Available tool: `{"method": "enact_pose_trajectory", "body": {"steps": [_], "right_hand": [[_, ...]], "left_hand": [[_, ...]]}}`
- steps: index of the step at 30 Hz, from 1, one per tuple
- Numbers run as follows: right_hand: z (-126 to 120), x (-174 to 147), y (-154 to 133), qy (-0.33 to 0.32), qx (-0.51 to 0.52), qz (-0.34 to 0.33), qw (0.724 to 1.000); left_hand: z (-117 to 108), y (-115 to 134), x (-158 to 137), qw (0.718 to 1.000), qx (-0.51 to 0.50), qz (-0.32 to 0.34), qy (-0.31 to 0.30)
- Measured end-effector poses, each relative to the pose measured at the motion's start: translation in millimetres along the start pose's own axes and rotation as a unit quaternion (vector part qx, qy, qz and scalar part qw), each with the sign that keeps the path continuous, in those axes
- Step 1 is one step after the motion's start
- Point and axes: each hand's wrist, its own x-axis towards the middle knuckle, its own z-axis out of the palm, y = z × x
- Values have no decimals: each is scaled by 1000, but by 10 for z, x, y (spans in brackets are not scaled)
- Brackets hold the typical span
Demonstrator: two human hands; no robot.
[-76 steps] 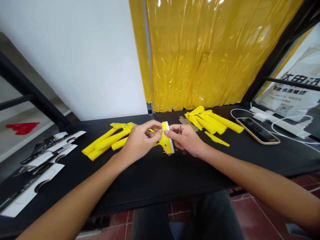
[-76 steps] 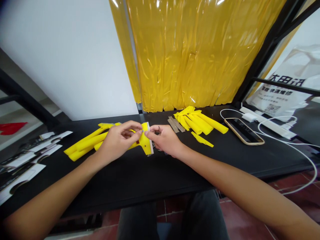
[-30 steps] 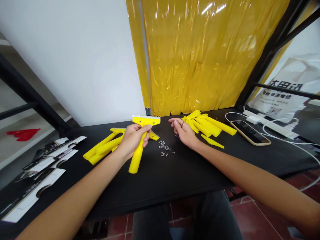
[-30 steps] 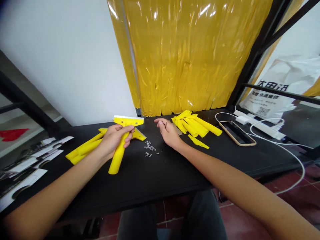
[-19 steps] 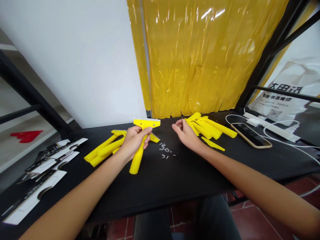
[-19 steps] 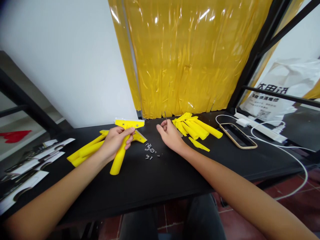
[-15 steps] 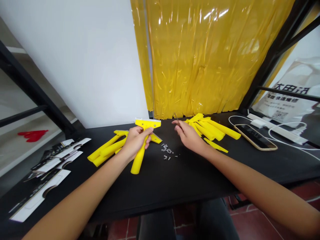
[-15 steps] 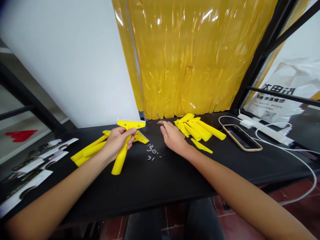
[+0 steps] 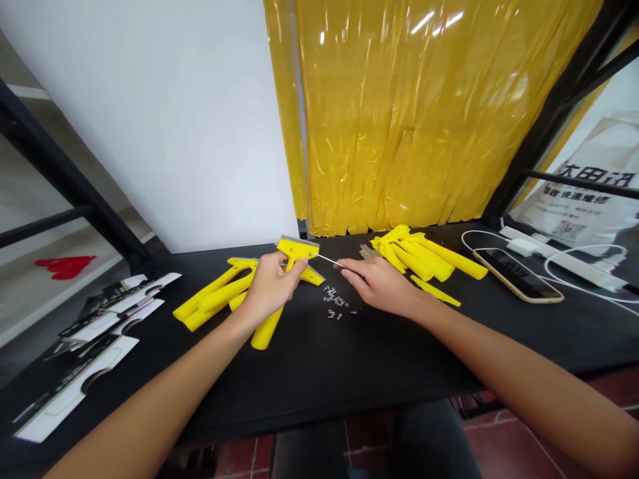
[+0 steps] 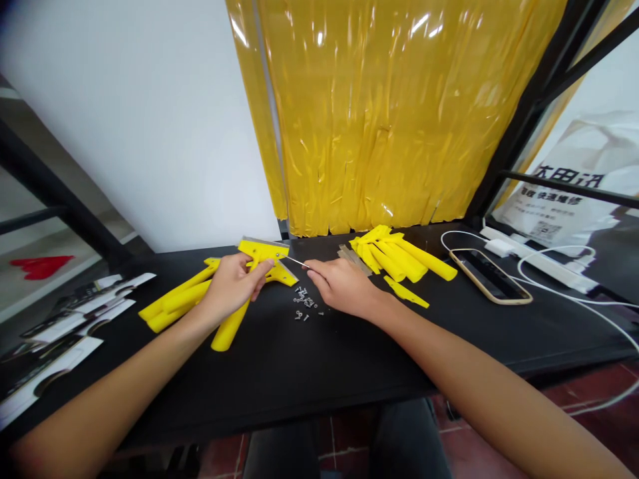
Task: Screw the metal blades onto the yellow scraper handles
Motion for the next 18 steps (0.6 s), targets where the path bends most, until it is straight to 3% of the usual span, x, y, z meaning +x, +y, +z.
{"method": "enact_pose_trajectory", "body": {"steps": [18], "right_hand": [[11, 0, -36, -10, -21, 3, 1000]], "left_hand": [[16, 35, -22, 1000, 24, -18, -5]]}}
